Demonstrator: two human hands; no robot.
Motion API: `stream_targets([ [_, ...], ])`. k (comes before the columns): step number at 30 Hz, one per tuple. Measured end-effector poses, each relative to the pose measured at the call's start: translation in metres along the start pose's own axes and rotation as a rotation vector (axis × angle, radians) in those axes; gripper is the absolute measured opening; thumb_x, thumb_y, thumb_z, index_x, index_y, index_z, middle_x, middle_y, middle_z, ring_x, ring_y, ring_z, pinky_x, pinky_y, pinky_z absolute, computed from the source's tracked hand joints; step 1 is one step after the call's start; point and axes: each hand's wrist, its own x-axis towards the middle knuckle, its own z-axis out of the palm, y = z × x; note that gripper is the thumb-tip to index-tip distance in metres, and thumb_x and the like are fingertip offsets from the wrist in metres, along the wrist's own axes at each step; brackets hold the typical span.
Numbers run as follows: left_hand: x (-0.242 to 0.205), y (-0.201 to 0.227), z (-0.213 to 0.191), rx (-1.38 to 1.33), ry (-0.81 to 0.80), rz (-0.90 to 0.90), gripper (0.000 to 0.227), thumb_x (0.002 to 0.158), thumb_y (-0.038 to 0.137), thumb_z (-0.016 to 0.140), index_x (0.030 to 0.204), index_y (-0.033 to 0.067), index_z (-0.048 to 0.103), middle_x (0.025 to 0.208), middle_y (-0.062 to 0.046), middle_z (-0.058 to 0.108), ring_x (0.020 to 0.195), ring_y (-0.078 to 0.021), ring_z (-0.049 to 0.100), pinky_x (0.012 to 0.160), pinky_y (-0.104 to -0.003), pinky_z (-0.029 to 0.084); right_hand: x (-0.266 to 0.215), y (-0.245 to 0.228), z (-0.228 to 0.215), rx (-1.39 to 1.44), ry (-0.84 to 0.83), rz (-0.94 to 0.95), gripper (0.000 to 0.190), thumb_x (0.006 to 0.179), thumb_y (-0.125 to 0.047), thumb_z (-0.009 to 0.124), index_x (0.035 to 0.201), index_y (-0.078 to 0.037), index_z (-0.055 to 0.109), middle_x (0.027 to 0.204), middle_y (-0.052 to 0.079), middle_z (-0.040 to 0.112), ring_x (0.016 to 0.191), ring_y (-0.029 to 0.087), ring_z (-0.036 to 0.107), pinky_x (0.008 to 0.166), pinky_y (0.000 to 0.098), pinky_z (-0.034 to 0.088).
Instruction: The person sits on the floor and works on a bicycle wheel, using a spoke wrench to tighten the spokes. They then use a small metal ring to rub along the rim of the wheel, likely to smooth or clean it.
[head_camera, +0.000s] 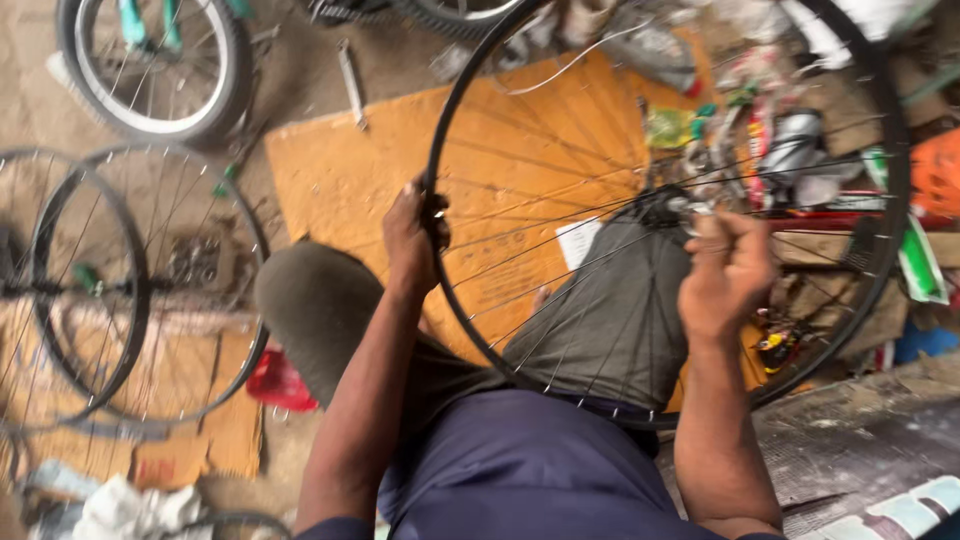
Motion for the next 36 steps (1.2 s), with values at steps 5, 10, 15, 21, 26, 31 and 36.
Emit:
stream_targets([
  [5, 0.000, -0.004, -0.005, -0.097, -0.040, -0.001, 0.049, 0.112, 0.035, 0.038, 0.141, -0.0002, 0.055, 0.092, -0.010, 0.065, 0.058, -0.0112, 0.056, 0.050, -0.026, 0.046, -0.021, -0.036, 0.050, -0.200, -0.324, -0.388, 0.014, 0.105, -0.007, 0.073, 0.112, -0.001, 0.063, 0.111, 0.012, 0.070, 0.094, 0.021, 0.070, 0.084, 0.0311, 0.056],
  [10, 0.001, -0.003, -0.004, 0.013, -0.046, 0.048, 0.042, 0.109, 0.026, 0.048, 0.140, -0.0011, 0.054, 0.098, -0.012, 0.067, 0.061, -0.0109, 0.058, 0.053, -0.027, 0.049, -0.022, -0.041, 0.084, -0.410, -0.465, -0.518, 0.021, 0.093, -0.007, 0.078, 0.106, -0.001, 0.064, 0.105, 0.014, 0.070, 0.095, 0.029, 0.070, 0.081, 0.0407, 0.055],
  [15, -0.007, 0.001, -0.006, 0.104, -0.099, 0.130, 0.042, 0.104, 0.015, 0.057, 0.143, 0.0001, 0.052, 0.106, -0.013, 0.068, 0.069, -0.0119, 0.063, 0.060, -0.028, 0.055, -0.019, -0.037, 0.082, -0.341, -0.579, -0.612, 0.022, 0.094, -0.009, 0.078, 0.105, -0.001, 0.061, 0.106, 0.013, 0.070, 0.097, 0.032, 0.069, 0.083, 0.0442, 0.053],
  [21, -0.019, 0.008, -0.004, 0.135, -0.046, 0.082, 0.041, 0.102, 0.008, 0.058, 0.141, -0.0034, 0.052, 0.109, -0.015, 0.067, 0.078, -0.0164, 0.068, 0.069, -0.031, 0.060, 0.018, -0.047, 0.052, -0.453, -0.493, -0.793, 0.021, 0.098, -0.010, 0.077, 0.107, -0.001, 0.060, 0.109, 0.015, 0.068, 0.099, 0.034, 0.068, 0.089, 0.0450, 0.049],
  [26, -0.037, 0.013, -0.010, 0.139, -0.054, 0.076, 0.042, 0.100, 0.013, 0.059, 0.138, -0.0045, 0.053, 0.111, -0.016, 0.067, 0.084, -0.0192, 0.070, 0.077, -0.036, 0.061, 0.029, -0.029, 0.068, -0.625, -0.606, -0.772, 0.018, 0.101, -0.012, 0.074, 0.101, -0.002, 0.059, 0.095, 0.012, 0.063, 0.085, 0.028, 0.065, 0.080, 0.0447, 0.045],
  [31, -0.112, -0.035, -0.024, 0.512, -0.083, -0.037, 0.029, 0.102, 0.025, 0.059, 0.109, -0.0029, 0.064, 0.088, -0.013, 0.073, 0.086, -0.0198, 0.070, 0.094, -0.032, 0.047, 0.032, -0.025, 0.072, -0.654, -0.685, -0.673, 0.015, 0.097, -0.014, 0.072, 0.100, -0.005, 0.060, 0.093, 0.011, 0.063, 0.081, 0.029, 0.062, 0.076, 0.0443, 0.043],
  [36, -0.155, -0.029, -0.019, 0.426, -0.236, -0.550, 0.029, 0.093, 0.026, 0.066, 0.100, -0.0023, 0.068, 0.081, -0.012, 0.074, 0.071, -0.0264, 0.069, 0.069, -0.033, 0.055, 0.036, -0.026, 0.072, -0.591, -0.765, -0.614, 0.019, 0.096, -0.017, 0.075, 0.098, -0.003, 0.061, 0.090, 0.010, 0.065, 0.081, 0.025, 0.066, 0.078, 0.0442, 0.048],
])
